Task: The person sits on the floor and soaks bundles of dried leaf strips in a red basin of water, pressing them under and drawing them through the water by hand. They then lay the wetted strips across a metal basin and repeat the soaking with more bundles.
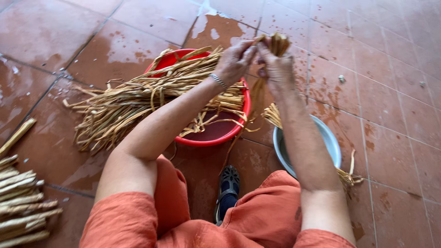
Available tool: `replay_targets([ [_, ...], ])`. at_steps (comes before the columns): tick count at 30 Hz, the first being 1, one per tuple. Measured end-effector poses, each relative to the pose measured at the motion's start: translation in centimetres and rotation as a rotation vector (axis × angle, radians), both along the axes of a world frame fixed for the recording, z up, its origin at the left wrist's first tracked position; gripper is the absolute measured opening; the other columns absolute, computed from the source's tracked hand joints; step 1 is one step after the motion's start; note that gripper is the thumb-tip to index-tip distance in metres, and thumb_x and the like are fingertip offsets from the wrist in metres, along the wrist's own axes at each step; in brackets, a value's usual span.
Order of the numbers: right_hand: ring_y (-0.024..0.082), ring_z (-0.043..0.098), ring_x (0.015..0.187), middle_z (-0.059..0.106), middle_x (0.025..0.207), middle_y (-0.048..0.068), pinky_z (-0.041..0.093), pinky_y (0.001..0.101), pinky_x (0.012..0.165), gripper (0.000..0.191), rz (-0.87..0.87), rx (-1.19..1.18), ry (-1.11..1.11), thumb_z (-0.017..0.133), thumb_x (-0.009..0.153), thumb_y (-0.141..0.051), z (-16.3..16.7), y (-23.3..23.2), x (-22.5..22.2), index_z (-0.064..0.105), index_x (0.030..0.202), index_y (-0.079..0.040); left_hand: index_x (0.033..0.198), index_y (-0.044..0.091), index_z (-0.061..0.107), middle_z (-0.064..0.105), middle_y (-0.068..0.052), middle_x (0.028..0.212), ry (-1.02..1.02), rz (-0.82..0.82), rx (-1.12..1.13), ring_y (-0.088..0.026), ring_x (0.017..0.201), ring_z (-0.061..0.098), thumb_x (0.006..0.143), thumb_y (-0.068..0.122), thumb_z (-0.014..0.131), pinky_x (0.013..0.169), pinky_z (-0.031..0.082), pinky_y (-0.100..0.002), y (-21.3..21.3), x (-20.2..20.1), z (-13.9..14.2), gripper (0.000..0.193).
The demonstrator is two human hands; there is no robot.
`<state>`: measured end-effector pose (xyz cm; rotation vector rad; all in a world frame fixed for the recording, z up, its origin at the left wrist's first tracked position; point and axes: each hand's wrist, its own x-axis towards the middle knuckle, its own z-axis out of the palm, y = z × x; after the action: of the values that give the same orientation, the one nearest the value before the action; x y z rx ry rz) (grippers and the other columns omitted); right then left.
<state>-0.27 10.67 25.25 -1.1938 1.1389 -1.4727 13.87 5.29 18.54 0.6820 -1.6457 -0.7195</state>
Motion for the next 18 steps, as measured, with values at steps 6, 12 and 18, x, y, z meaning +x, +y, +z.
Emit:
replay_targets([
  [6, 0.01, 0.054, 0.063, 0.07, 0.088, 0.003, 0.043, 0.0242, 0.05, 0.02, 0.065, -0.014, -0.152, 0.072, 0.099, -0.026, -2.5, -1.5, 2.0, 0.075, 0.107, -0.008, 0.119, 0.006, 0.067, 0.075, -0.017, 0.09, -0.178, 0.125, 0.072, -0.032, 0.08, 0.076, 0.107, 0.023, 0.055, 0.07, 0.056, -0.043, 0.9, 0.8, 0.2, 0.023],
  [12, 0.018, 0.073, 0.088, 0.076, 0.098, 0.01, 0.061, 0.0328, 0.078, 0.022, 0.082, -0.081, -0.29, 0.06, 0.102, -0.022, -4.7, -3.7, 2.9, 0.07, 0.105, -0.002, 0.123, 0.004, 0.064, 0.072, -0.022, 0.094, -0.172, 0.11, 0.011, -0.036, 0.083, 0.074, 0.102, 0.017, 0.047, 0.071, 0.058, -0.045, -0.1, 0.6, 0.0, 0.03],
  [18, 0.023, 0.071, 0.075, 0.07, 0.084, 0.013, 0.063, 0.0365, 0.068, 0.02, -0.113, -0.002, -0.457, 0.055, 0.105, -0.014, -5.8, -8.3, 1.5, 0.065, 0.093, -0.001, 0.107, -0.002, 0.066, 0.07, -0.026, 0.093, -0.414, 0.224, -0.142, -0.044, 0.083, 0.069, 0.097, 0.019, 0.045, 0.076, 0.055, -0.053, -3.6, -1.6, -3.2, 0.031],
])
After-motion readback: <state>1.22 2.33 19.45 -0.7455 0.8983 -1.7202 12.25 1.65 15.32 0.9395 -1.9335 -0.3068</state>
